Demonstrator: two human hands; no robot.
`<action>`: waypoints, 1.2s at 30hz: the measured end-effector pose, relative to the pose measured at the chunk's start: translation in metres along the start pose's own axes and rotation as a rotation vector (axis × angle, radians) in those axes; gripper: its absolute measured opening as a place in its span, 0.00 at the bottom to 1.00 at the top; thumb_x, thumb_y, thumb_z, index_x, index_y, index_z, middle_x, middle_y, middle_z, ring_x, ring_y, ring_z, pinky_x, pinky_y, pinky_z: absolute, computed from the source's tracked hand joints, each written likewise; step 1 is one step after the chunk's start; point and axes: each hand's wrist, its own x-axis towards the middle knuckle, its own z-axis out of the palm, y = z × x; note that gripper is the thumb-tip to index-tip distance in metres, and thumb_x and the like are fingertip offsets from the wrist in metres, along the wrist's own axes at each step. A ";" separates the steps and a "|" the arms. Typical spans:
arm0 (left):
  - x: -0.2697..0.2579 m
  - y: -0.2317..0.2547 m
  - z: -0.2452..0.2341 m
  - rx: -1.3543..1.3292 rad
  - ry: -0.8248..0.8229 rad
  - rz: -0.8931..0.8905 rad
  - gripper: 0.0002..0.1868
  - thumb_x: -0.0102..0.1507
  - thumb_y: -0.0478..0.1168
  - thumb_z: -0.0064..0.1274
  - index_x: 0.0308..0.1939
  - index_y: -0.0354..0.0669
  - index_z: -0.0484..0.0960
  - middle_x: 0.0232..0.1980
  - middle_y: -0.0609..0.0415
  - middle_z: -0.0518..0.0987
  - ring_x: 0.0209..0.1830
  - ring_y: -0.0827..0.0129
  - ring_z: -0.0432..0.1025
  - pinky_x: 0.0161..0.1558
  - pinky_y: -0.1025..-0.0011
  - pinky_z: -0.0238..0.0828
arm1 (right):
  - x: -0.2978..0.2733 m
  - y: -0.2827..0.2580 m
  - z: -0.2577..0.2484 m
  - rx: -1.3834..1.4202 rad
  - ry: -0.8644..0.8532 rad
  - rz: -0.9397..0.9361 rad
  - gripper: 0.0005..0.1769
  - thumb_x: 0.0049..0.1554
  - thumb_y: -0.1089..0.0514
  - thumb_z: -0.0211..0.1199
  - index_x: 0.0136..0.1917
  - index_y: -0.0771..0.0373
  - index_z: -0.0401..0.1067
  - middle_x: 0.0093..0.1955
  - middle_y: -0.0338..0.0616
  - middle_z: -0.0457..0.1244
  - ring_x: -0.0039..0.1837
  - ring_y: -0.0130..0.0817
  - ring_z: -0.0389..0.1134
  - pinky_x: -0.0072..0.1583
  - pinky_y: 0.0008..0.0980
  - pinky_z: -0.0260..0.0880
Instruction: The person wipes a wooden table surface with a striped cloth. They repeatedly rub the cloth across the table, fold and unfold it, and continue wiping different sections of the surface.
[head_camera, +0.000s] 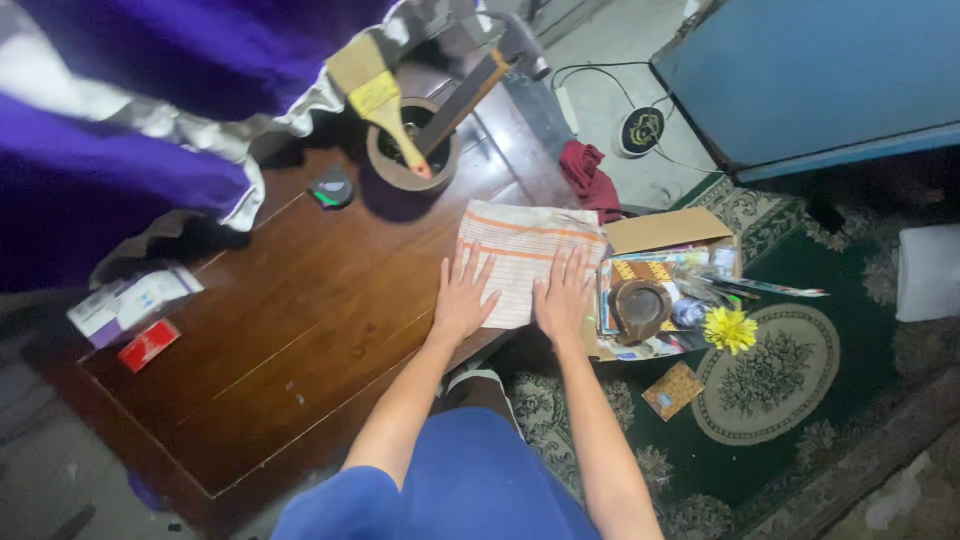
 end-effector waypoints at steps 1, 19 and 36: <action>0.003 -0.001 0.000 -0.008 0.002 0.005 0.39 0.67 0.59 0.45 0.80 0.50 0.58 0.84 0.43 0.43 0.83 0.43 0.33 0.75 0.41 0.37 | 0.005 0.001 0.001 0.003 0.004 0.011 0.46 0.61 0.43 0.53 0.84 0.63 0.43 0.86 0.62 0.34 0.86 0.58 0.31 0.79 0.63 0.29; 0.141 -0.069 -0.028 0.006 0.063 -0.044 0.41 0.69 0.59 0.43 0.81 0.45 0.53 0.85 0.44 0.43 0.85 0.52 0.38 0.79 0.57 0.38 | 0.170 -0.049 -0.011 0.007 0.043 -0.074 0.45 0.63 0.43 0.50 0.85 0.65 0.41 0.87 0.62 0.31 0.87 0.56 0.27 0.79 0.63 0.22; 0.009 -0.040 -0.021 -0.018 0.069 -0.044 0.41 0.66 0.57 0.47 0.79 0.43 0.58 0.84 0.42 0.45 0.84 0.48 0.38 0.77 0.47 0.39 | 0.021 -0.062 -0.002 -0.030 0.152 -0.078 0.44 0.62 0.45 0.54 0.84 0.66 0.47 0.86 0.62 0.38 0.86 0.57 0.35 0.80 0.60 0.32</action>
